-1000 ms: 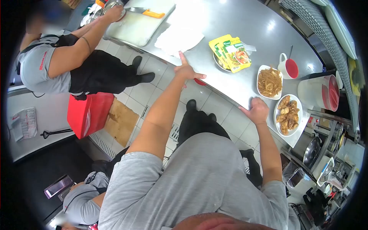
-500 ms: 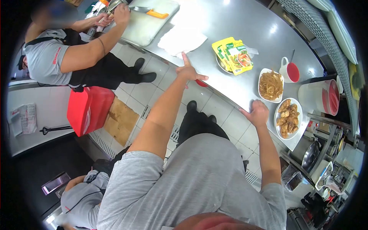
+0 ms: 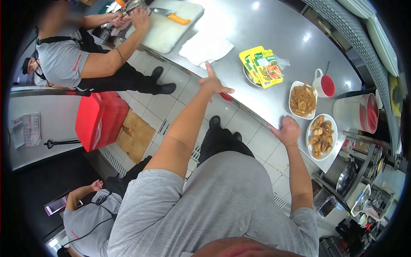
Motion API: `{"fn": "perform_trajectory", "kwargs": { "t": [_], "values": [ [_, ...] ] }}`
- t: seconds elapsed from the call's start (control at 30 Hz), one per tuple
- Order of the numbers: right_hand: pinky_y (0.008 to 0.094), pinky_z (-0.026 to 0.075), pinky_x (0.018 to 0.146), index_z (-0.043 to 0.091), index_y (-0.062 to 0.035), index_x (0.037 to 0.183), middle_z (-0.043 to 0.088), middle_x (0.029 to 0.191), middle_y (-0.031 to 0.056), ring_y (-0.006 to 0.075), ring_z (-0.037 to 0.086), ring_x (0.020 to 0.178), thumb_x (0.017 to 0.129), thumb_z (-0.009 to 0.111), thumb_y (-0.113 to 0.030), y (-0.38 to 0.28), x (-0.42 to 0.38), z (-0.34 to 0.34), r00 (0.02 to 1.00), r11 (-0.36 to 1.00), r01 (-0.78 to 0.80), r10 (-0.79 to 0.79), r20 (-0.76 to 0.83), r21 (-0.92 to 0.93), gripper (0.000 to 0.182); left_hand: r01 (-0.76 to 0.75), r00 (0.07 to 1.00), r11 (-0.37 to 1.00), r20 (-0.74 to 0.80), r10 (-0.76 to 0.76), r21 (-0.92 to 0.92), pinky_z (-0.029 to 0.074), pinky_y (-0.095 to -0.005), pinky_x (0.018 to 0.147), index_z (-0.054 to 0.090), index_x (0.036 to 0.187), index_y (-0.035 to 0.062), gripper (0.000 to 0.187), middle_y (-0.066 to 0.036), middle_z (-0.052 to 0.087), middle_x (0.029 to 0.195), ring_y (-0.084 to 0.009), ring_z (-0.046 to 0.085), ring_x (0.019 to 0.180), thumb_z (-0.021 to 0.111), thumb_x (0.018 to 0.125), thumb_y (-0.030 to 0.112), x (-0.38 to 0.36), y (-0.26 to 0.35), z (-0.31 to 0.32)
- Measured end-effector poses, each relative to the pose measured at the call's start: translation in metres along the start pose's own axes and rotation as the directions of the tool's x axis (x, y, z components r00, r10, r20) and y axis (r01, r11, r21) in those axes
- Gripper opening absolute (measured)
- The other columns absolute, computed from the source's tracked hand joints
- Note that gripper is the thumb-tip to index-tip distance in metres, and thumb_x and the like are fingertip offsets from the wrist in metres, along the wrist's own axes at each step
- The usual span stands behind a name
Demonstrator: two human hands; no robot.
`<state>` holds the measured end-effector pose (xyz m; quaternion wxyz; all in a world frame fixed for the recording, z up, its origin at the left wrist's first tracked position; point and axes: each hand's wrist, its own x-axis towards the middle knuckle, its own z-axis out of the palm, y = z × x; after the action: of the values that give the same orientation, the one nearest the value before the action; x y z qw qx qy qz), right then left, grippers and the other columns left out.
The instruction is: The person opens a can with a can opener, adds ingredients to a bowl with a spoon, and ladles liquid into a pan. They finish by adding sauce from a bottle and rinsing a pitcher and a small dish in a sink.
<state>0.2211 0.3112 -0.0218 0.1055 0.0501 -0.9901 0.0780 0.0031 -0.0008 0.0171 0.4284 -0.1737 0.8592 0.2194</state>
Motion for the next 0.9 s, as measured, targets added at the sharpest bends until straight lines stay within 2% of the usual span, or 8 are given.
{"fn": "perform_trajectory", "kwargs": {
  "t": [0.07,0.27,0.4,0.6,0.9],
  "values": [
    [0.0393,0.048,0.056,0.051,-0.0094,0.071,0.053,0.071,0.0072,0.0265,0.058,0.062,0.067,0.079,-0.064,0.0,0.0,-0.001,1.0,1.0,-0.01,0.01,0.023,0.008,0.061,-0.031,0.998,0.999,-0.049,0.032,0.022,0.062,-0.0371,0.054,-0.048,0.139,0.0193,0.168,-0.04,0.038,0.136,-0.0298,0.066,0.057,0.093,0.056,0.055,0.01,-0.003,0.006],
    [0.039,0.048,0.058,0.052,-0.0102,0.069,0.053,0.07,0.0063,0.0257,0.058,0.063,0.066,0.081,-0.061,0.004,0.0,-0.001,1.0,0.999,-0.005,0.004,0.014,0.043,0.059,-0.147,0.981,0.989,-0.133,0.145,-0.008,0.063,-0.0377,0.054,-0.045,0.142,0.0145,0.166,-0.033,0.055,0.127,-0.0324,0.068,0.064,0.092,0.057,0.055,0.029,-0.015,0.017],
    [0.039,0.049,0.059,0.052,-0.0101,0.069,0.053,0.071,0.006,0.0253,0.058,0.064,0.065,0.082,-0.06,0.005,-0.002,-0.003,0.999,0.997,-0.035,0.033,0.041,0.062,0.058,-0.1,0.992,0.995,-0.078,0.1,-0.002,0.063,-0.0388,0.054,-0.043,0.144,0.016,0.164,-0.034,0.052,0.128,-0.0317,0.068,0.071,0.092,0.058,0.055,0.005,-0.004,0.009],
    [0.0389,0.05,0.06,0.054,-0.009,0.07,0.055,0.072,0.0065,0.0255,0.06,0.066,0.064,0.082,-0.06,0.005,-0.003,-0.003,0.997,0.998,-0.043,0.04,0.059,0.056,0.059,-0.038,0.995,0.999,-0.088,0.041,0.026,0.063,-0.0382,0.055,-0.044,0.143,0.0193,0.165,-0.032,0.053,0.125,-0.029,0.066,0.068,0.092,0.058,0.056,0.003,0.001,0.01],
    [0.0395,0.051,0.061,0.057,-0.0079,0.074,0.058,0.075,0.0082,0.0265,0.062,0.067,0.066,0.08,-0.063,0.007,-0.004,-0.002,0.995,0.998,-0.054,0.051,0.081,0.031,0.06,-0.048,0.995,0.999,-0.083,0.048,0.008,0.063,-0.0387,0.055,-0.043,0.144,0.021,0.167,-0.032,0.054,0.124,-0.0281,0.066,0.066,0.094,0.055,0.055,0.006,0.0,0.01]
  ]
}}
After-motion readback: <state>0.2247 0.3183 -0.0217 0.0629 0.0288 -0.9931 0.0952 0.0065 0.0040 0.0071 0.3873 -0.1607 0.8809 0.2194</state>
